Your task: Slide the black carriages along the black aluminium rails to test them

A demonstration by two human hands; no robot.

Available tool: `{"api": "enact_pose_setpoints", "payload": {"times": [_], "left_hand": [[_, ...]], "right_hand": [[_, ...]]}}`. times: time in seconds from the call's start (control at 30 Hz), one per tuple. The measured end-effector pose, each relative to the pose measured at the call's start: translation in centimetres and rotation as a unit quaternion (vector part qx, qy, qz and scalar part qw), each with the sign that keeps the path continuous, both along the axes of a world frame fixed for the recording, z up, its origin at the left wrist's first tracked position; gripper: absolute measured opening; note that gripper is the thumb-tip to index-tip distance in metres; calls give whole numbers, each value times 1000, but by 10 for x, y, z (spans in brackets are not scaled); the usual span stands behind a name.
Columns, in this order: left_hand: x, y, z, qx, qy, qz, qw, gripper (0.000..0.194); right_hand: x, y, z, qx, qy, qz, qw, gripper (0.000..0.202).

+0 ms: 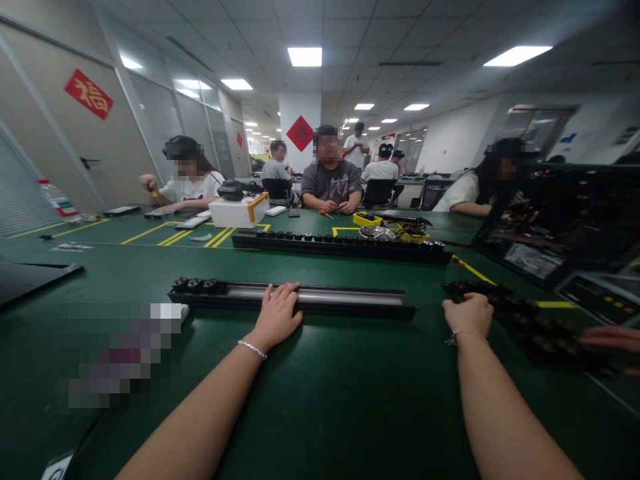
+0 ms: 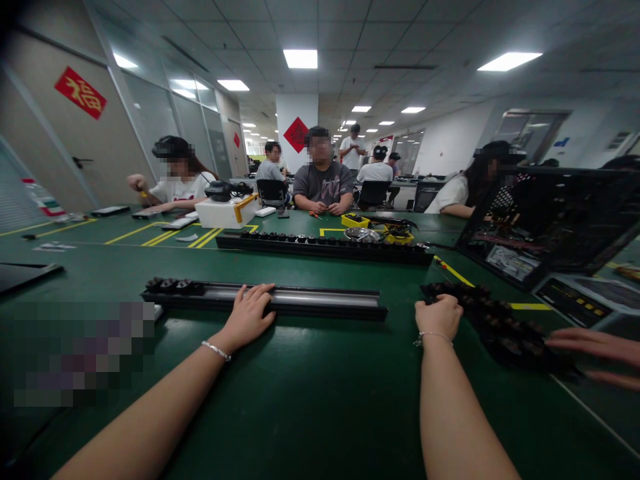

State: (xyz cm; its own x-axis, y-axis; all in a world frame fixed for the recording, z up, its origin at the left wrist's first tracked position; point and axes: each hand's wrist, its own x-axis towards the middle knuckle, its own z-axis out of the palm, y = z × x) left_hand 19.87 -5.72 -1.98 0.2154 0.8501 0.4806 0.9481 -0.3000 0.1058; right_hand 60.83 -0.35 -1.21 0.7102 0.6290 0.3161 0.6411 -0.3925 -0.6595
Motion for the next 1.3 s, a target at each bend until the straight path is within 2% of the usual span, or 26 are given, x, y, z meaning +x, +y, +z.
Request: {"api": "enact_pose_setpoints", "payload": {"times": [0.2, 0.47, 0.77, 0.87, 0.97, 1.03, 1.1, 1.2, 1.3], "left_hand": [[1, -1, 1, 1, 2, 0, 1000, 22], [1, -2, 2, 2, -4, -2, 1000, 23], [3, -4, 6, 10, -42, 6, 999, 25], [-4, -1, 10, 57, -61, 73, 994, 29], [-21, 4, 14, 101, -82, 187, 974, 35], [-35, 7, 14, 109, -104, 266, 952, 40], [-49, 8, 13, 107, -129, 331, 929, 46], [-65, 8, 11, 86, -154, 374, 911, 51], [-73, 8, 10, 71, -173, 395, 900, 52]], "right_hand": [[8, 1, -5, -47, -9, -16, 999, 44], [16, 0, -1, -104, -66, -45, 991, 42], [19, -1, -1, -40, -23, -44, 998, 52], [12, -5, 2, -7, -49, -48, 998, 49], [-1, -6, 9, 52, -123, -9, 991, 45], [-17, -5, 13, 84, -176, 43, 980, 44], [-38, -5, 17, 84, -215, 122, 965, 42], [-76, -7, 18, 76, -268, 230, 933, 40], [-108, -14, 15, 79, -304, 288, 905, 39]]}}
